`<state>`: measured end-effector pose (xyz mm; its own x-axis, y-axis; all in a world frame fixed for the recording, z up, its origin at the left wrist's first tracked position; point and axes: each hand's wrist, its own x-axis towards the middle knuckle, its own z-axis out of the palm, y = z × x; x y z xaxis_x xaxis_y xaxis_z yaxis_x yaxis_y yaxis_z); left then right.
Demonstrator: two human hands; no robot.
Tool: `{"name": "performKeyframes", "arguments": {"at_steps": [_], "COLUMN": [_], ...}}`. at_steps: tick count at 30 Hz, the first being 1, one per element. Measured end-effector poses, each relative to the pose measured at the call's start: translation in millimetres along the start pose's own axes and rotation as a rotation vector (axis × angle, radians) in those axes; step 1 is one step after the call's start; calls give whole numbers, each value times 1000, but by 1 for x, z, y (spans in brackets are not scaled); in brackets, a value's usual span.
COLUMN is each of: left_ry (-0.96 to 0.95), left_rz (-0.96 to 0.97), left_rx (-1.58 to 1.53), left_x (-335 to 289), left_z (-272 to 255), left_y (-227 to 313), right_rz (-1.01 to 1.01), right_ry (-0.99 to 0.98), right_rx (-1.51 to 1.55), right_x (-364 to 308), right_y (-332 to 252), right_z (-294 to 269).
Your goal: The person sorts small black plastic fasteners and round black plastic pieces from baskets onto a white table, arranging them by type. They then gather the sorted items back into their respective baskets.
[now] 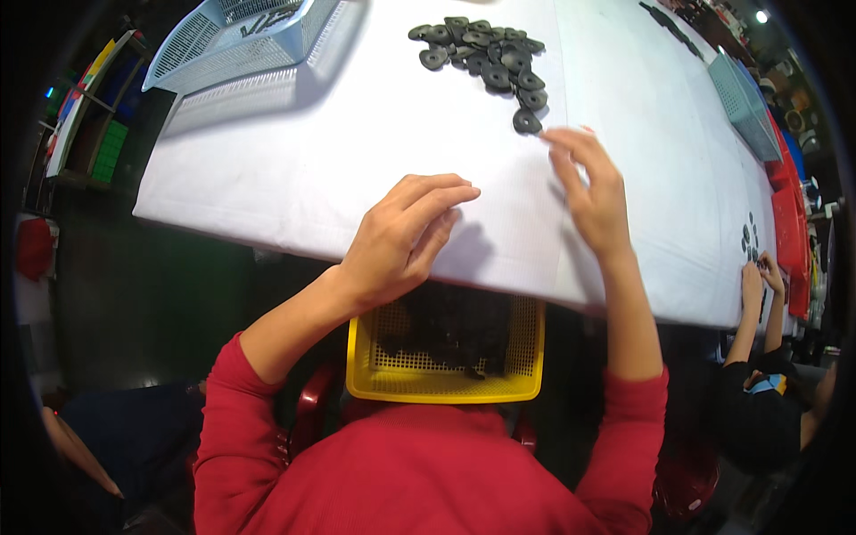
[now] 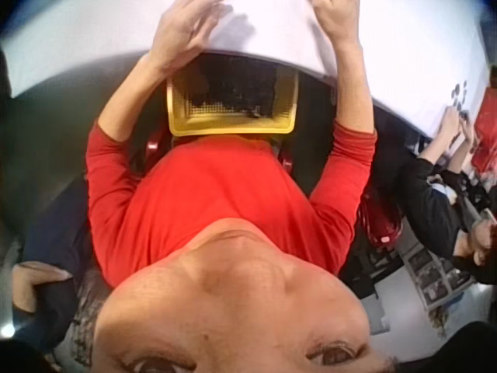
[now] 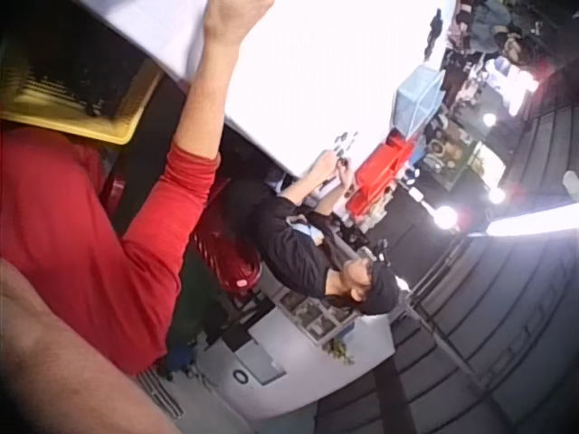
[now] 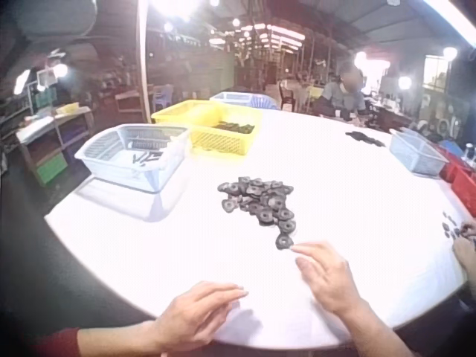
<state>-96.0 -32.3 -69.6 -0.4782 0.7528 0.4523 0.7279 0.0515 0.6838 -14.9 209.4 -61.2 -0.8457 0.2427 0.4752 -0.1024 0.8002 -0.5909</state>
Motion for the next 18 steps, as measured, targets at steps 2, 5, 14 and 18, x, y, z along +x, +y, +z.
{"name": "performKeyframes", "arguments": {"at_steps": [2, 5, 14, 18], "left_ry": [6, 6, 42, 137], "left_rz": [-126, -180, -223, -185], "left_rx": [-103, -127, -175, -130], "left_x": [9, 10, 6, 2], "left_z": [7, 9, 4, 5], "left_y": [-5, -12, -14, -12], "right_rz": [173, 165, 174, 101], "right_ry": [53, 94, -212, -307], "right_rx": [58, 57, 299, 315], "right_x": [49, 109, 111, 75], "right_y": [35, 92, 66, 17], "right_z": [9, 42, 86, 68]}}
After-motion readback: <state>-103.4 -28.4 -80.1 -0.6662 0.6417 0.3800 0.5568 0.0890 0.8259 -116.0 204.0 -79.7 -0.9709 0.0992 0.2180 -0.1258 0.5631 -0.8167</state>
